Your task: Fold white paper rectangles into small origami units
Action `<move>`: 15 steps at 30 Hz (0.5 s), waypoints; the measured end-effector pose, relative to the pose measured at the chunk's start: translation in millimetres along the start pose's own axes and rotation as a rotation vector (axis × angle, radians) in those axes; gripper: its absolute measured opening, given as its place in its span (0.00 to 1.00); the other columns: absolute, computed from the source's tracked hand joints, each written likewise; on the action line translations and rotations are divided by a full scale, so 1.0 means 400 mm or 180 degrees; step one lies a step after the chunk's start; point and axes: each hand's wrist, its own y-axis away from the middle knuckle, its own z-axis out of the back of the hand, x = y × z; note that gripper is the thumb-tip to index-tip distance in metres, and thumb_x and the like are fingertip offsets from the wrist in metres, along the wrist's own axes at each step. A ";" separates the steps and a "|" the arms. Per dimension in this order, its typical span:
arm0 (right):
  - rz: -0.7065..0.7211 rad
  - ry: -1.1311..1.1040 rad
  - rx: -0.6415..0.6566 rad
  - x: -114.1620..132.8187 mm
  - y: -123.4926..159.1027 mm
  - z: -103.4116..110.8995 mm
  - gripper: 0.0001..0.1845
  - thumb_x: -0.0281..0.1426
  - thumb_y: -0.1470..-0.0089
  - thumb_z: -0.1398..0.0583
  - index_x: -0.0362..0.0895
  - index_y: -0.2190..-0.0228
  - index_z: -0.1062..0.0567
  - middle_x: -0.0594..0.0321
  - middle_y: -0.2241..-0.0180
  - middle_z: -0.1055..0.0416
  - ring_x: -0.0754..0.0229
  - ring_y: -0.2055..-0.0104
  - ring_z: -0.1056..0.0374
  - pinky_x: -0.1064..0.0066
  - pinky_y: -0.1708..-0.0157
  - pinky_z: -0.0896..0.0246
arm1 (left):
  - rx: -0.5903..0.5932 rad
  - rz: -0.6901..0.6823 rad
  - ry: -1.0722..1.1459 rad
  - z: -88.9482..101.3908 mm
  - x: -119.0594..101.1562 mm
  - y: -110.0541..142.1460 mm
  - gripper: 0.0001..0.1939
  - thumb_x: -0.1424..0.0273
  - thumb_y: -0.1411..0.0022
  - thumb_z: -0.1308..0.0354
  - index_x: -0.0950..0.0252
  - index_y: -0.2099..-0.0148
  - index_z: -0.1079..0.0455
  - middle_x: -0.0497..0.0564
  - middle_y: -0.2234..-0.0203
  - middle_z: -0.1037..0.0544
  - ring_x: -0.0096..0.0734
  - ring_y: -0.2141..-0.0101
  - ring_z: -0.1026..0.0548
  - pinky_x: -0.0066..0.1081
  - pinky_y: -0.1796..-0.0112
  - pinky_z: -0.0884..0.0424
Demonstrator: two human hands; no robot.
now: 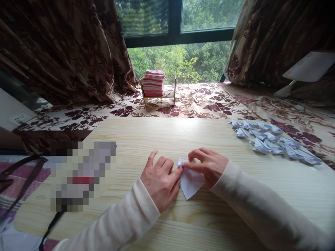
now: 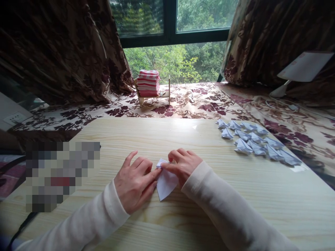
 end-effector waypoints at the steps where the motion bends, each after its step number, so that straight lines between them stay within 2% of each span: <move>1: 0.0017 0.0048 0.0006 0.001 0.000 0.000 0.21 0.28 0.51 0.46 0.52 0.54 0.29 0.56 0.61 0.34 0.55 0.62 0.42 0.66 0.65 0.47 | 0.0016 0.0023 0.0031 0.000 -0.001 0.004 0.16 0.65 0.40 0.53 0.62 0.52 0.32 0.52 0.67 0.30 0.38 0.61 0.33 0.54 0.46 0.53; 5: -0.0028 0.0258 -0.0030 0.012 -0.002 0.002 0.18 0.28 0.50 0.46 0.53 0.57 0.27 0.57 0.62 0.33 0.55 0.62 0.41 0.67 0.67 0.48 | -0.0066 0.0137 0.0269 0.009 -0.001 0.029 0.16 0.66 0.40 0.53 0.61 0.52 0.32 0.52 0.66 0.29 0.38 0.61 0.33 0.52 0.46 0.53; 8: -0.0068 0.0312 -0.0041 0.016 -0.004 0.002 0.16 0.27 0.49 0.45 0.52 0.59 0.26 0.58 0.62 0.32 0.56 0.63 0.40 0.67 0.67 0.49 | -0.0212 0.0264 0.0497 0.019 0.009 0.041 0.14 0.69 0.40 0.54 0.62 0.56 0.30 0.51 0.67 0.29 0.36 0.62 0.33 0.50 0.48 0.49; 12: -0.0052 0.0245 -0.0033 0.014 -0.005 0.000 0.15 0.27 0.49 0.45 0.52 0.59 0.26 0.57 0.62 0.33 0.56 0.63 0.40 0.68 0.67 0.47 | -0.0374 0.0354 0.0628 0.016 0.033 0.023 0.13 0.72 0.40 0.54 0.64 0.59 0.29 0.52 0.67 0.29 0.35 0.62 0.33 0.46 0.52 0.43; 15: -0.0082 0.0234 -0.0023 0.013 -0.005 0.000 0.15 0.28 0.49 0.44 0.52 0.59 0.26 0.57 0.63 0.33 0.56 0.63 0.40 0.68 0.67 0.47 | -0.0331 0.0288 0.0779 0.006 0.042 0.001 0.12 0.73 0.40 0.53 0.63 0.60 0.28 0.52 0.68 0.29 0.35 0.63 0.34 0.42 0.56 0.39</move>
